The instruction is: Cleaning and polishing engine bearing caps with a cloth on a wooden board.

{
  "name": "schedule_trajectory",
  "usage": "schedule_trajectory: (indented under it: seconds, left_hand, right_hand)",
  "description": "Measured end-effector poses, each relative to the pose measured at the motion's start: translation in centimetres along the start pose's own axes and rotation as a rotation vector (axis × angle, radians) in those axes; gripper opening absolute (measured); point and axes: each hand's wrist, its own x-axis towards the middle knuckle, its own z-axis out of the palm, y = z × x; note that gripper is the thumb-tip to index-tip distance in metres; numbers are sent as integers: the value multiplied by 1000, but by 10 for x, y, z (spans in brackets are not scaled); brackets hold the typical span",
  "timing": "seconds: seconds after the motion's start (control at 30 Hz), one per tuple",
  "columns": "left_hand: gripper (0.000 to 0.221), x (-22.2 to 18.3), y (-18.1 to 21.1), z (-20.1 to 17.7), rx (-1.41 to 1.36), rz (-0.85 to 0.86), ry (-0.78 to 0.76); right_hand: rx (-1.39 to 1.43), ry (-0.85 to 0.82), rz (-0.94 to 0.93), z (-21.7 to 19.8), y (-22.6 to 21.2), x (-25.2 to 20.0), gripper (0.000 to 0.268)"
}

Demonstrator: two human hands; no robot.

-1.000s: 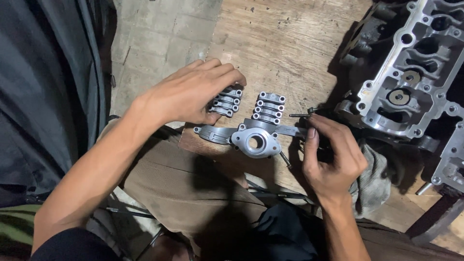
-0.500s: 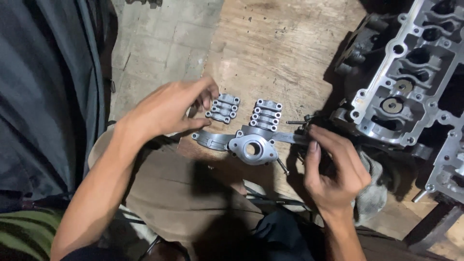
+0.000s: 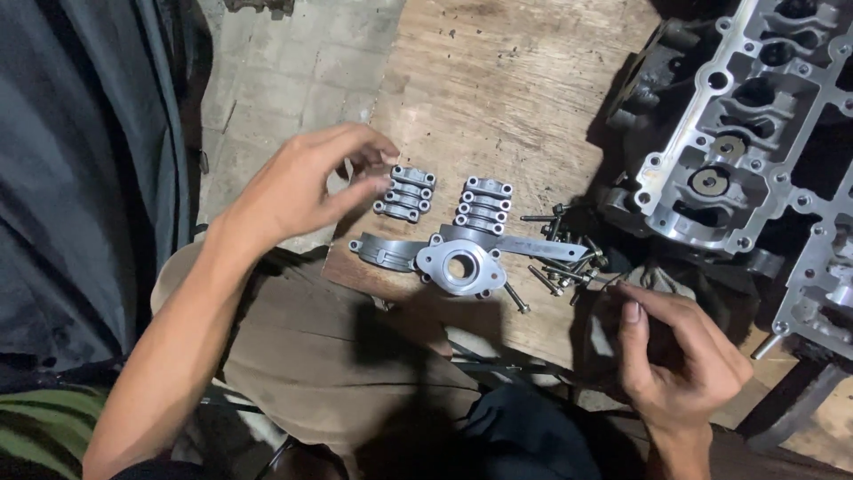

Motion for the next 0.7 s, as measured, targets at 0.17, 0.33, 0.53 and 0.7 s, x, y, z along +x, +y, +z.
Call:
schedule_trajectory:
  seconds: [0.17, 0.33, 0.53, 0.7]
  left_hand:
    - [23, 9, -1, 2, 106, -20, 5]
    - [25, 17, -11, 10, 105, -49, -95]
    - [28, 21, -10, 8, 71, -88, -159]
    - [27, 25, -16, 9, -14, -99, -196]
  right_hand:
    - [-20, 14, 36, -3, -3, -4, 13]
    - [-31, 0, 40, -9, -6, -3, 15]
    - [-46, -3, 72, -18, -5, -2, 16]
    - [-35, 27, 80, -20, -1, -4, 15]
